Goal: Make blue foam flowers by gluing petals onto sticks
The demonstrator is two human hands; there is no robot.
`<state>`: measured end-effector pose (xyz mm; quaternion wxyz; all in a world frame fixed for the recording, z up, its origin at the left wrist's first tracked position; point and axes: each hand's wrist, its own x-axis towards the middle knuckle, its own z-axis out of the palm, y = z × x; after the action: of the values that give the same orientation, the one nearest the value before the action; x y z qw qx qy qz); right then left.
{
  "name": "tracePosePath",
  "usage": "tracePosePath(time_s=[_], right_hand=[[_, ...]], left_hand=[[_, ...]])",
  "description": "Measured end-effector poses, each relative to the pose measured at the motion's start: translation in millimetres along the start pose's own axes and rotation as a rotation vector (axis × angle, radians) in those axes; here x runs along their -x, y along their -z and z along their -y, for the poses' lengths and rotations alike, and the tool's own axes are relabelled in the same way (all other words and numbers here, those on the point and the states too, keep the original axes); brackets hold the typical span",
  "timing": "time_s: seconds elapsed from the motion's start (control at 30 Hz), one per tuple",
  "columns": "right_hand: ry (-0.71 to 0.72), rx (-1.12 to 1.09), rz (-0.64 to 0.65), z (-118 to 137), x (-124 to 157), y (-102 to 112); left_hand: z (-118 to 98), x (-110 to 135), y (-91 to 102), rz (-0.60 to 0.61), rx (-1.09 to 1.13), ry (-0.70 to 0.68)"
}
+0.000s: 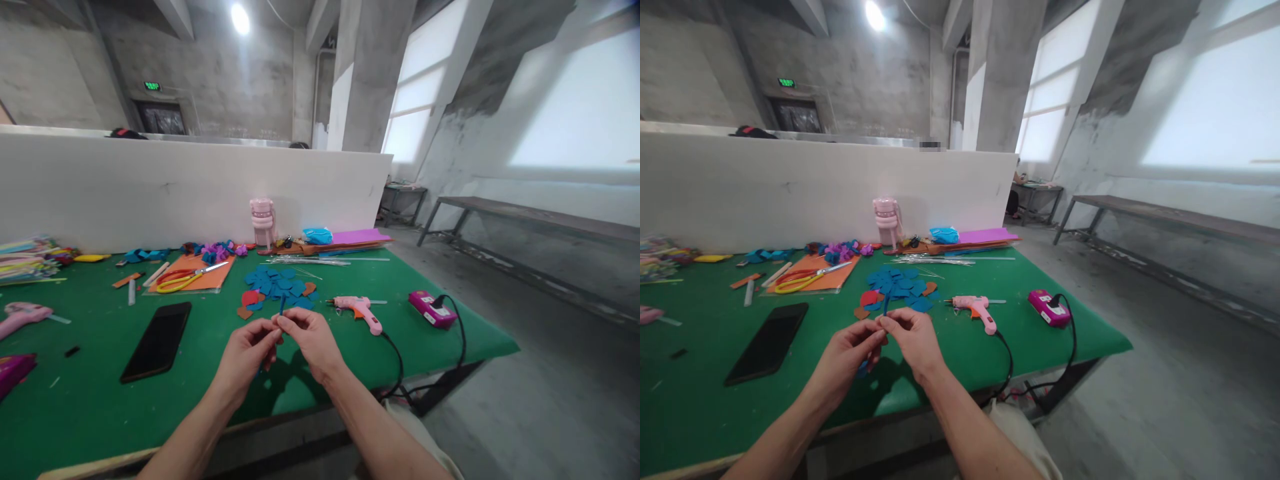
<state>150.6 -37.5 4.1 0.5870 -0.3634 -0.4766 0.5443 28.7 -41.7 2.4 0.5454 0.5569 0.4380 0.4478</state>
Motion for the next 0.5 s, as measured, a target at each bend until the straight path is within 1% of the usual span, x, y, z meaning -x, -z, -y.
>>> tracePosePath(time_s=[0.1, 0.17, 0.23, 0.3, 0.33, 0.4, 0.43, 0.5], right_hand=[[-0.007, -0.006, -0.041, 1.8, -3.0, 3.7], [0.0, -0.057, -0.096, 5.8, -7.1, 12.0], [0.001, -0.153, -0.132, 11.6, -11.5, 24.3], [-0.04, -0.246, -0.131, 18.0, -14.4, 37.3], [-0.066, -0.286, -0.133, 20.8, -15.0, 42.8], [-0.107, -0.341, -0.146, 25.0, -15.0, 50.5], [-0.119, -0.355, -0.153, 26.1, -14.4, 52.6], [-0.128, -0.363, -0.161, 26.5, -13.1, 53.6]], left_hand=[[-1.6, -1.4, 3.2, 0.03, -0.069, -0.006], [-3.9, -4.4, 10.9, 0.012, -0.13, -0.03], [-7.0, -8.4, 22.9, -0.083, -0.191, -0.08], [-11.1, -11.6, 36.2, -0.179, -0.222, -0.102], [-13.6, -12.4, 42.0, -0.165, -0.236, -0.104], [-19.4, -11.7, 49.6, -0.014, -0.291, -0.125], [-22.4, -10.5, 51.4, 0.042, -0.311, -0.153], [-27.3, -7.7, 52.0, 0.08, -0.341, -0.196]])
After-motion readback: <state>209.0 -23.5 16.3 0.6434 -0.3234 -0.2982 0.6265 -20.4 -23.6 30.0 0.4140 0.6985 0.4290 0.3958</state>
